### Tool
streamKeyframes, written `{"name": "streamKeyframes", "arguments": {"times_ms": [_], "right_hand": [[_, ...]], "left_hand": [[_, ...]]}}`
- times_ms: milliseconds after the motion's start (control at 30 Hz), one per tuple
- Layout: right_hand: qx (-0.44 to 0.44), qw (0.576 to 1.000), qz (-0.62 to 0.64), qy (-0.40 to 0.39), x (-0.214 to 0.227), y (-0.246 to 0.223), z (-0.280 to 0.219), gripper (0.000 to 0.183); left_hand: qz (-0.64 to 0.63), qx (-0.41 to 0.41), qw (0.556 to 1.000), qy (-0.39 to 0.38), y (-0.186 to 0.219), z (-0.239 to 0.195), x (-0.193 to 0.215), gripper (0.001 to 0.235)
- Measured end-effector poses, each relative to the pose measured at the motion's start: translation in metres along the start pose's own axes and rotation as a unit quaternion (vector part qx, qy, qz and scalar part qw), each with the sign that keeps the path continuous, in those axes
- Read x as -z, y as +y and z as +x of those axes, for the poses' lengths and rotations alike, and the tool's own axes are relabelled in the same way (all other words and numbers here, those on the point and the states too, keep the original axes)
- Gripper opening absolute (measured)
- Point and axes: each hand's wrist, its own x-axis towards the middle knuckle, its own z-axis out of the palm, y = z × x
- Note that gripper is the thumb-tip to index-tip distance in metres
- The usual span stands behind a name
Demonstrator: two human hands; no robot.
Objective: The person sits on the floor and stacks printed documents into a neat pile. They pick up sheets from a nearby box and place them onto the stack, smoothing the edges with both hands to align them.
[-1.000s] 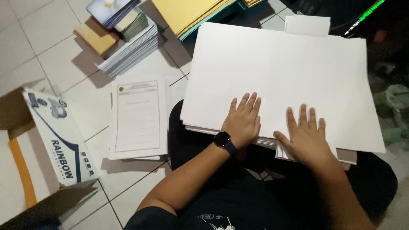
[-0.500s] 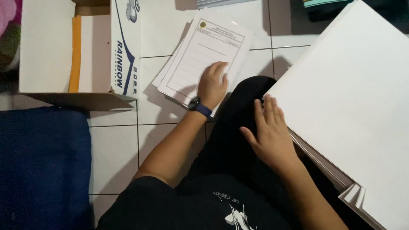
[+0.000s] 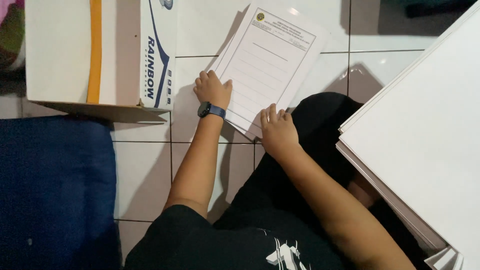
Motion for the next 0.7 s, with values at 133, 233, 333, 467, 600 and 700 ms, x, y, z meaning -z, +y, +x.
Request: {"name": "streamKeyframes", "arguments": {"times_ms": [133,233,333,467,600,700], "right_hand": [[0.0,1.0,0.009,-0.004,0.015,0.0,-0.008,0.09],[-0.003,1.0,0.009,-0.003,0.033,-0.001,-0.018,0.081],[-0.006,1.0,0.015,0.012,0.036,-0.001,-0.022,0.08],[-0.008,0.997,0.062,0.033,0.038,0.0,-0.026,0.083],[-0.015,0.955,0.277,0.108,0.052,0.006,-0.045,0.089],[-0.009,0.793,0.554,0.254,0.079,0.013,-0.103,0.083]], "left_hand": [[-0.012,0.018,0.999,0.028,0.0,0.004,0.001,0.045],[-0.008,0.007,0.997,0.071,0.004,0.001,0.011,0.038],[-0.065,-0.051,0.995,0.051,0.012,-0.015,0.044,0.031],[-0.139,-0.102,0.985,0.008,0.025,-0.049,0.113,0.025],[-0.3,-0.173,0.936,0.058,0.036,-0.081,0.184,0.019],[-0.473,-0.265,0.835,0.093,0.018,-0.097,0.214,0.007]]}}
